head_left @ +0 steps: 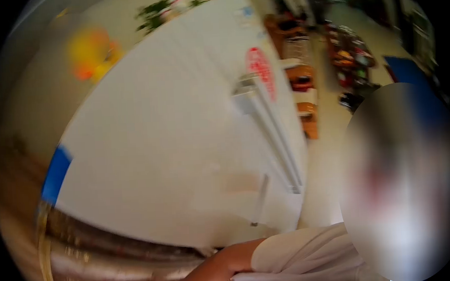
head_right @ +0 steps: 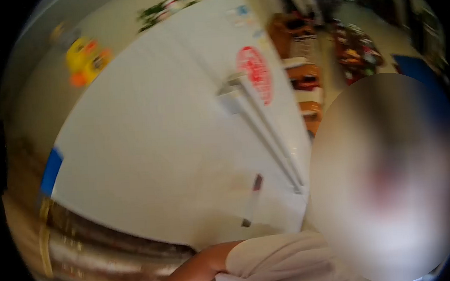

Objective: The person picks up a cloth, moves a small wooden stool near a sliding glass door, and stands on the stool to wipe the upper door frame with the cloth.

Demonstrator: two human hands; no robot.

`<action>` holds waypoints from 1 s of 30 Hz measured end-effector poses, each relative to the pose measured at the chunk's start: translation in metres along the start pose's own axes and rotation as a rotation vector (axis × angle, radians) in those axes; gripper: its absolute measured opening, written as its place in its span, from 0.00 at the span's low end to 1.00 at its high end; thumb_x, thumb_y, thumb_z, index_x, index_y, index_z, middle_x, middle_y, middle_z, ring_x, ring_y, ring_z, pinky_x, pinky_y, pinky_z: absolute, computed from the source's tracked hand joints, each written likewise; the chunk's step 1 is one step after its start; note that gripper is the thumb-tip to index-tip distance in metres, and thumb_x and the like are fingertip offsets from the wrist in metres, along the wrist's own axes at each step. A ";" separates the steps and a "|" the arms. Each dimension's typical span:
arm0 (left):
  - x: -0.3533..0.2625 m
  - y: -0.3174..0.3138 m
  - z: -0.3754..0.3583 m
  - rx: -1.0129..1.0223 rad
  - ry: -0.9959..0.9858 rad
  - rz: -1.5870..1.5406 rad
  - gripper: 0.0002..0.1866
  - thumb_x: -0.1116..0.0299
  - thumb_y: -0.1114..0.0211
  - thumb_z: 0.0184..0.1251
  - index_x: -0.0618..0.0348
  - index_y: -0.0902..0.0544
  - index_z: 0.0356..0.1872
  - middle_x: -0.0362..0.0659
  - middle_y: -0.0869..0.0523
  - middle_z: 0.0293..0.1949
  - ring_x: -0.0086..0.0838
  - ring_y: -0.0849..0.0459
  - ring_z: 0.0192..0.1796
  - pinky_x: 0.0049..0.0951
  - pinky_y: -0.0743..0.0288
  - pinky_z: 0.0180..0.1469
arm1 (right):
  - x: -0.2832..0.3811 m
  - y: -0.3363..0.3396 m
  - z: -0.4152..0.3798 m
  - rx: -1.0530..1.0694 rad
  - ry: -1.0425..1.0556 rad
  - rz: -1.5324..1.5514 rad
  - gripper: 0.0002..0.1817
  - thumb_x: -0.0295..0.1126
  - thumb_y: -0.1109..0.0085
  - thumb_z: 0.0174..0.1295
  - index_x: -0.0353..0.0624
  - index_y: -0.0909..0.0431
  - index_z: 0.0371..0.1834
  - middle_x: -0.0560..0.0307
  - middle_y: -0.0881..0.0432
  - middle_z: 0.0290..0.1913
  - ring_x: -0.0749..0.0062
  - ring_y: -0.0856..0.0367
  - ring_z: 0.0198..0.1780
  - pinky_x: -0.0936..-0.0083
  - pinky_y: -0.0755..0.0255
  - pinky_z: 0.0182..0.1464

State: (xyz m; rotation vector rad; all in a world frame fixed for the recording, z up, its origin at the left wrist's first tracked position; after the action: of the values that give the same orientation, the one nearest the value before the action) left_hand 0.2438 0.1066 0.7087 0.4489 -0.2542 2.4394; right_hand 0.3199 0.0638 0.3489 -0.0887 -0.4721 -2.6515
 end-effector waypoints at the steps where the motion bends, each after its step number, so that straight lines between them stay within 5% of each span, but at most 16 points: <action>1: 0.005 -0.008 0.011 -0.017 -0.025 -0.021 0.27 0.54 0.53 0.67 0.57 0.36 0.64 0.62 0.31 0.56 0.50 0.23 0.51 0.49 0.27 0.51 | 0.005 -0.012 0.004 -0.017 -0.001 0.049 0.41 0.33 0.46 0.60 0.40 0.58 0.73 0.43 0.59 0.74 0.51 0.61 0.74 0.61 0.62 0.73; 4: 0.038 -0.044 0.044 0.004 -0.083 -0.028 0.26 0.59 0.51 0.65 0.58 0.35 0.63 0.63 0.31 0.57 0.50 0.24 0.52 0.48 0.26 0.51 | 0.018 -0.046 0.008 0.086 -0.221 0.144 0.39 0.31 0.47 0.60 0.40 0.55 0.73 0.45 0.58 0.74 0.52 0.61 0.75 0.60 0.63 0.73; 6: 0.043 -0.044 0.055 0.095 -0.050 0.029 0.25 0.63 0.50 0.64 0.59 0.35 0.62 0.63 0.31 0.57 0.51 0.24 0.53 0.47 0.26 0.52 | 0.026 -0.035 -0.003 -0.012 -0.180 0.032 0.41 0.26 0.45 0.55 0.42 0.53 0.73 0.46 0.54 0.73 0.54 0.57 0.74 0.60 0.62 0.73; 8: 0.034 -0.008 0.032 0.180 0.052 0.063 0.25 0.66 0.49 0.62 0.60 0.34 0.61 0.63 0.31 0.57 0.51 0.24 0.54 0.47 0.26 0.52 | 0.044 -0.010 0.000 -0.072 -0.170 -0.054 0.42 0.25 0.43 0.53 0.41 0.53 0.72 0.36 0.52 0.71 0.44 0.54 0.72 0.57 0.57 0.71; 9: 0.008 0.009 0.010 -0.099 0.144 -0.176 0.24 0.65 0.48 0.61 0.48 0.31 0.61 0.63 0.34 0.60 0.55 0.24 0.52 0.49 0.23 0.47 | 0.050 0.002 -0.002 -0.119 -0.187 -0.115 0.42 0.25 0.43 0.53 0.41 0.53 0.72 0.33 0.52 0.70 0.40 0.53 0.71 0.56 0.55 0.70; 10: -0.012 0.021 -0.006 -0.119 0.179 -0.250 0.24 0.63 0.46 0.60 0.39 0.31 0.61 0.62 0.37 0.61 0.58 0.25 0.51 0.50 0.22 0.44 | 0.054 0.007 -0.005 -0.138 -0.202 -0.102 0.42 0.26 0.42 0.53 0.41 0.52 0.71 0.33 0.53 0.70 0.39 0.52 0.70 0.57 0.53 0.70; 11: -0.006 0.031 -0.033 -0.088 0.168 -0.233 0.27 0.64 0.43 0.58 0.41 0.31 0.62 0.60 0.35 0.59 0.58 0.24 0.49 0.49 0.22 0.43 | 0.061 -0.001 -0.004 -0.142 -0.215 -0.084 0.42 0.27 0.42 0.52 0.42 0.51 0.71 0.32 0.53 0.70 0.38 0.50 0.69 0.57 0.52 0.69; 18: -0.016 0.021 -0.030 -0.172 0.134 -0.289 0.27 0.64 0.40 0.54 0.43 0.30 0.59 0.59 0.33 0.54 0.58 0.23 0.45 0.46 0.21 0.37 | 0.054 0.006 0.009 -0.296 -0.226 -0.111 0.36 0.26 0.42 0.50 0.37 0.44 0.66 0.34 0.41 0.64 0.42 0.43 0.67 0.56 0.47 0.66; 21: -0.005 0.015 0.014 -0.079 0.205 -0.231 0.28 0.60 0.45 0.57 0.42 0.33 0.63 0.58 0.33 0.56 0.58 0.23 0.48 0.44 0.22 0.41 | 0.040 0.043 0.058 -0.522 -0.217 0.090 0.35 0.38 0.38 0.56 0.39 0.42 0.64 0.44 0.37 0.63 0.54 0.40 0.66 0.61 0.46 0.66; 25: 0.002 0.011 0.027 0.012 0.230 -0.182 0.28 0.55 0.51 0.63 0.36 0.39 0.67 0.57 0.36 0.60 0.57 0.24 0.52 0.50 0.24 0.49 | 0.017 0.100 0.106 -0.708 -0.430 0.756 0.46 0.43 0.35 0.54 0.40 0.51 0.71 0.45 0.43 0.69 0.59 0.46 0.70 0.65 0.53 0.70; 27: 0.005 0.011 0.032 -0.032 0.186 -0.184 0.30 0.54 0.51 0.62 0.37 0.40 0.67 0.57 0.36 0.60 0.56 0.24 0.53 0.51 0.26 0.51 | 0.009 0.090 0.112 -0.686 -0.415 0.566 0.50 0.43 0.33 0.53 0.40 0.57 0.73 0.44 0.48 0.71 0.59 0.51 0.72 0.65 0.56 0.71; 30: 0.018 0.018 0.055 0.031 0.180 -0.210 0.30 0.52 0.49 0.60 0.34 0.39 0.67 0.58 0.37 0.63 0.55 0.24 0.55 0.50 0.28 0.54 | 0.017 0.059 0.116 -0.524 -0.331 0.270 0.55 0.44 0.30 0.48 0.31 0.59 0.71 0.42 0.47 0.69 0.59 0.44 0.68 0.69 0.49 0.68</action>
State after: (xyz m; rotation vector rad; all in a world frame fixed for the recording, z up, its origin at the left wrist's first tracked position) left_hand 0.2333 0.0869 0.7651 0.2527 -0.0874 2.2620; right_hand 0.3288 0.0466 0.4789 -0.7055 0.1432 -2.4274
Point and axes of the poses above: each hand's wrist, its own z-axis towards the middle knuckle, its own y-axis out of the back of the hand, x = y × z, the point moved 3 cm from there along z, towards the middle knuckle
